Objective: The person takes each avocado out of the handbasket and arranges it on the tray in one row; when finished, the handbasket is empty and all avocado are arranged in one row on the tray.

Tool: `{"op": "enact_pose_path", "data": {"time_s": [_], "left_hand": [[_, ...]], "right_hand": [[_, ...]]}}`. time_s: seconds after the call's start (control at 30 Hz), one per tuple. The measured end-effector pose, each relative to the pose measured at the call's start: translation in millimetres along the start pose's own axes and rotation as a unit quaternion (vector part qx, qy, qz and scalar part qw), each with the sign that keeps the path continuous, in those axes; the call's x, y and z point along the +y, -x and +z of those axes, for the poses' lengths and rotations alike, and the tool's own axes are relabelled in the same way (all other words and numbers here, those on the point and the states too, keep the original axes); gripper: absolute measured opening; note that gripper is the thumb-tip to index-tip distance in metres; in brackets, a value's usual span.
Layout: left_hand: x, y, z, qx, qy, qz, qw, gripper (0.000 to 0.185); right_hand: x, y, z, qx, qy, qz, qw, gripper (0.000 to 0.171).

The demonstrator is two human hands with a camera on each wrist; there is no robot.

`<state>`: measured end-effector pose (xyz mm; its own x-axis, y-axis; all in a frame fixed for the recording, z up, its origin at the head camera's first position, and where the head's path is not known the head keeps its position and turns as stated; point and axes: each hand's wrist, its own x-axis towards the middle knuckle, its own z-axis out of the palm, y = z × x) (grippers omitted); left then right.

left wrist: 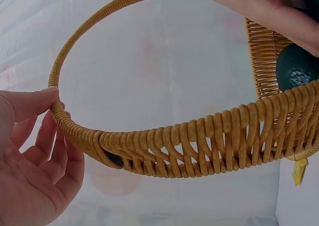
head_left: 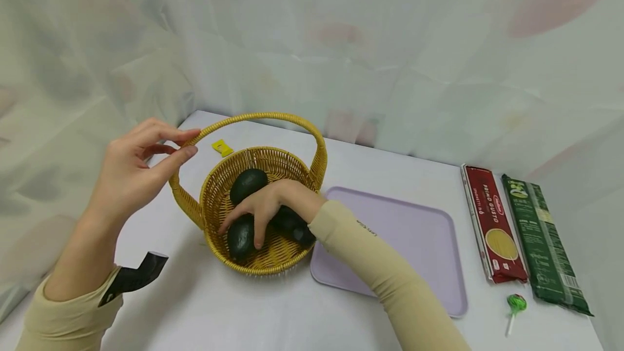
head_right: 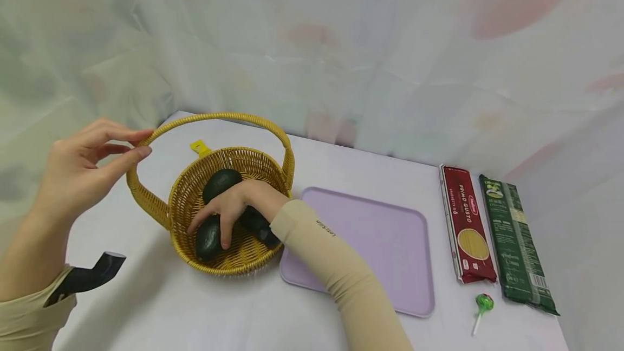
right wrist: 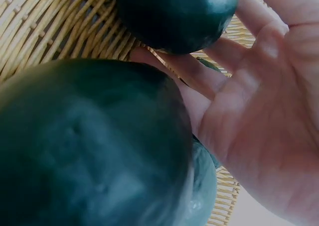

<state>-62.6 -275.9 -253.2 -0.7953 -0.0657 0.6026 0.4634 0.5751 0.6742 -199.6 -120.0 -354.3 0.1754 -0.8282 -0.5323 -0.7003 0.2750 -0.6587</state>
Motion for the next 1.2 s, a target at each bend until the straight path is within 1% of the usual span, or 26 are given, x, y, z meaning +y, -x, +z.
{"op": "enact_pose_path", "data": {"time_s": [0.13, 0.37, 0.53, 0.7, 0.93, 1.0, 1.2], "left_hand": [[0.6, 0.4, -0.2, 0.000, 0.002, -0.008, 1.0000, 0.024], [1.7, 0.2, 0.1, -0.002, 0.005, -0.014, 0.9999, 0.022], [2.4, -0.2, -0.2, -0.003, 0.008, -0.021, 0.9997, 0.023], [3.0, -0.7, -0.9, -0.003, 0.010, -0.024, 0.9997, 0.022], [2.1, -0.8, -0.7, -0.004, 0.009, -0.015, 0.9998, 0.023], [1.9, -0.6, -0.9, -0.004, 0.009, -0.017, 0.9998, 0.024], [1.1, -0.2, -0.8, -0.003, 0.010, -0.019, 0.9998, 0.024]], "right_hand": [[-0.1, -2.1, 0.6, -0.002, 0.007, -0.006, 1.000, 0.073], [-1.0, -2.3, 2.0, 0.012, -0.014, -0.003, 1.000, 0.068], [-4.5, 3.4, -0.3, 0.027, -0.003, -0.014, 1.000, 0.068], [-10.1, 16.6, -5.5, 0.046, 0.018, -0.029, 0.998, 0.067], [-15.7, 44.2, -5.9, 0.072, 0.029, -0.029, 0.997, 0.066], [-16.5, 52.1, -4.7, 0.077, 0.031, -0.031, 0.996, 0.066], [-17.2, 76.0, 0.8, 0.092, 0.043, -0.062, 0.993, 0.066]]}}
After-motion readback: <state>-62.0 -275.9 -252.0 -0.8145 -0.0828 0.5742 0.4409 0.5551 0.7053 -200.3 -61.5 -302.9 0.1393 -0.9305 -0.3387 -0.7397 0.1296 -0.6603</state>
